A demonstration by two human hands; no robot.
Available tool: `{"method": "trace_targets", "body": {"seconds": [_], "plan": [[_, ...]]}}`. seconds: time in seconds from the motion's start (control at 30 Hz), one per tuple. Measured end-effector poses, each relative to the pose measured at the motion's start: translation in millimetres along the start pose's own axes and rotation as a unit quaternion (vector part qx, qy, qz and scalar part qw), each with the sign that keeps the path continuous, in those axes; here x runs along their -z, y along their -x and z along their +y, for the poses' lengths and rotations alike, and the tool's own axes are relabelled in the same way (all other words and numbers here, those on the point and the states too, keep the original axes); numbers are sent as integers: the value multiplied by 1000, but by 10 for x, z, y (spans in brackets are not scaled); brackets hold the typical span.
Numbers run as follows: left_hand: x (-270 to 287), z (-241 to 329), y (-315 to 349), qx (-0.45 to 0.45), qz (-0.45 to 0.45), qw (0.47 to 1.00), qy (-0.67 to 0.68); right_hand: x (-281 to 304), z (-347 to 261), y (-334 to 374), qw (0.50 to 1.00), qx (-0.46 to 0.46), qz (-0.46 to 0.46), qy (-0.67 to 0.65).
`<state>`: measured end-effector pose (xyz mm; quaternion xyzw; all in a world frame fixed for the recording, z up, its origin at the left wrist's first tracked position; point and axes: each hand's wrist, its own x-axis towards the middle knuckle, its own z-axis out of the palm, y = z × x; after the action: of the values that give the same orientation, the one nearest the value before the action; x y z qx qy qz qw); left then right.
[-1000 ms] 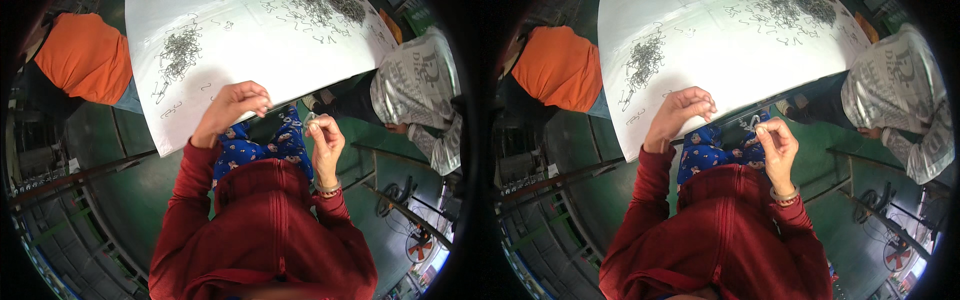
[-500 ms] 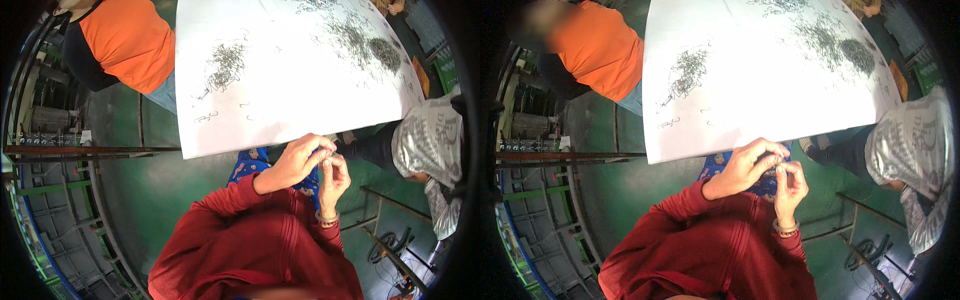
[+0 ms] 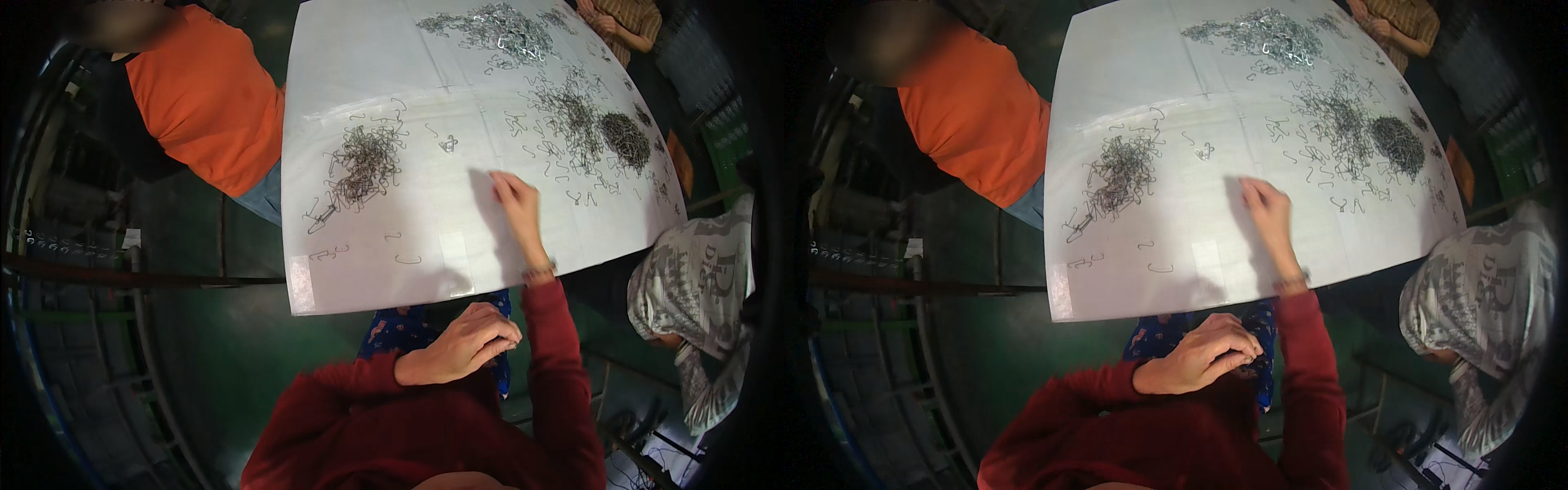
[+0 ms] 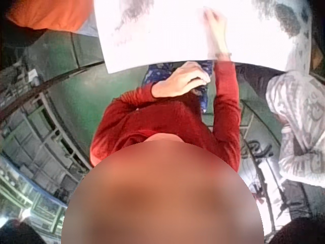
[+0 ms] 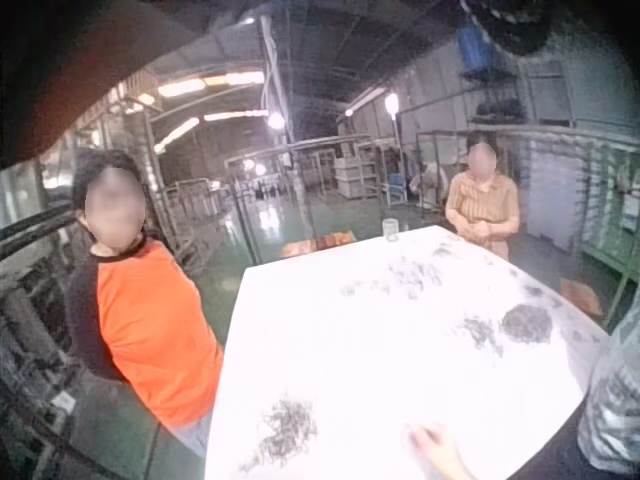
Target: The person repeatedly picks small metal hooks from a white table surface, links them together by hand to form a chain, and places the chain onto a hanging rack. Another person in an orange shirt works alongside at the same table.
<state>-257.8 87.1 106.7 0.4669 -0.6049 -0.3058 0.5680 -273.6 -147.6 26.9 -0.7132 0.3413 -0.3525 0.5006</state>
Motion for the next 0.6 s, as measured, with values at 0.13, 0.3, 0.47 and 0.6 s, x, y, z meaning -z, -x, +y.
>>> {"method": "trace_targets", "body": {"seconds": [0.13, 0.3, 0.47, 0.6], "plan": [[32, 97, -34, 49, -4, 999, 3, -686, 371, -902, 982, 88, -11, 170], [114, 206, -106, 96, -7, 995, 12, -952, 503, -1082, 959, 83, -43, 267], [71, 139, -4, 54, 20, 998, 17, -728, 356, -794, 987, 41, -15, 156], [8, 32, 128, 50, 13, 998, -21, -264, 70, -207, 995, -63, -66, -47]]}}
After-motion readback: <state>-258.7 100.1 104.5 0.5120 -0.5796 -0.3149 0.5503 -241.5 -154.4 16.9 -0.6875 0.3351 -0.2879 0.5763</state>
